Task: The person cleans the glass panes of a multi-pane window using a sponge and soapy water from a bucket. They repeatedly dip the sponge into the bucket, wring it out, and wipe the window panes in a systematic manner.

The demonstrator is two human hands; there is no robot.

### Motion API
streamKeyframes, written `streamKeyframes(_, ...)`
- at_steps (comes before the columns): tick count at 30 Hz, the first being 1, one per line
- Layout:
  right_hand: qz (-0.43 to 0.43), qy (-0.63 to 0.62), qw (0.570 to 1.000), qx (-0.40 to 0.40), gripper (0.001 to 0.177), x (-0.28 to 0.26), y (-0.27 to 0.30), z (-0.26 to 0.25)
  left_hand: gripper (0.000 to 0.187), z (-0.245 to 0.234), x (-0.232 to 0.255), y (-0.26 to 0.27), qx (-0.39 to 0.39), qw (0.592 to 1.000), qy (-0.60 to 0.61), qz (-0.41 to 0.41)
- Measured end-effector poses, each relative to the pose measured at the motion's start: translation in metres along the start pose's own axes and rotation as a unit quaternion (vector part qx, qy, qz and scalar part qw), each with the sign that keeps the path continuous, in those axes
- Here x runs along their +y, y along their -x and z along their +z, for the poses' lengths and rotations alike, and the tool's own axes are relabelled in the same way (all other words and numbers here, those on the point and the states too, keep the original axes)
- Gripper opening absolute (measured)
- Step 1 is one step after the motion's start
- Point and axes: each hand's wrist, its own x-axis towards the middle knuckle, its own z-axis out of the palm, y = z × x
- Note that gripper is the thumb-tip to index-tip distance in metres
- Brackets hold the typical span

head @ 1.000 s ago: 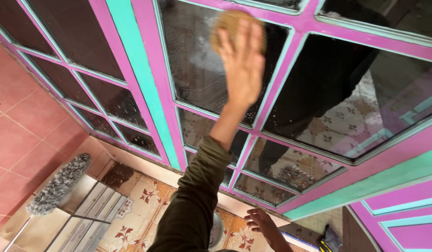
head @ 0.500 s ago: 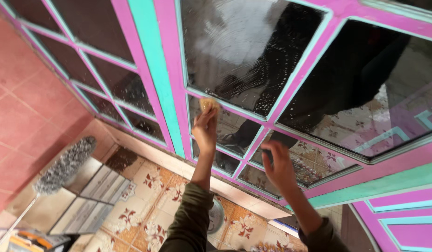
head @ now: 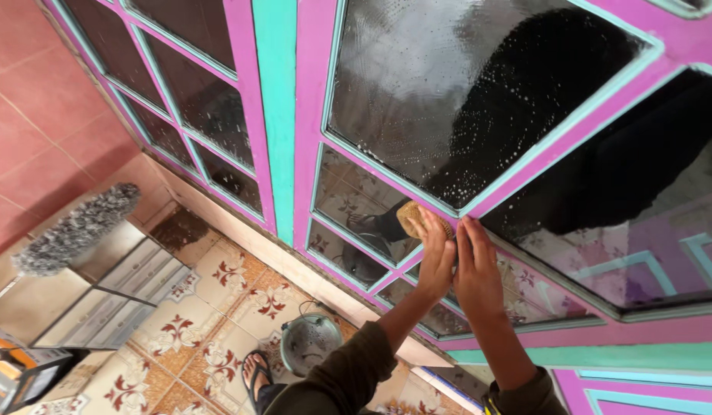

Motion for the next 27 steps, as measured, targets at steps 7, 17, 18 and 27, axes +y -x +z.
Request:
streamKeyframes(7,0.004,0.018,0.998,-0.055,0.056,0.006,-0.001,0.003,0.066,-0.054,-0.053,-0.073,0.18,0.977,-0.118,0.007)
streamKeyframes(17,0.013,0.008,1.0,-0.017,0.041,-0.003,-0.004,0.008,0.062,-0.064,-0.079,-0.064,0.296,0.926,-0.122,-0.2)
streamKeyframes(18,0.014,0.009,1.0,-0.012,0.04,-0.002,-0.005,0.009,0.061,-0.046,-0.07,-0.052,0.279,0.929,-0.149,-0.191)
streamKeyframes(27,-0.002,0.009,1.0,0.013,0.037,-0.004,-0.005,0.009,0.055,-0.068,-0.083,-0.075,0.187,0.966,-0.177,0.03)
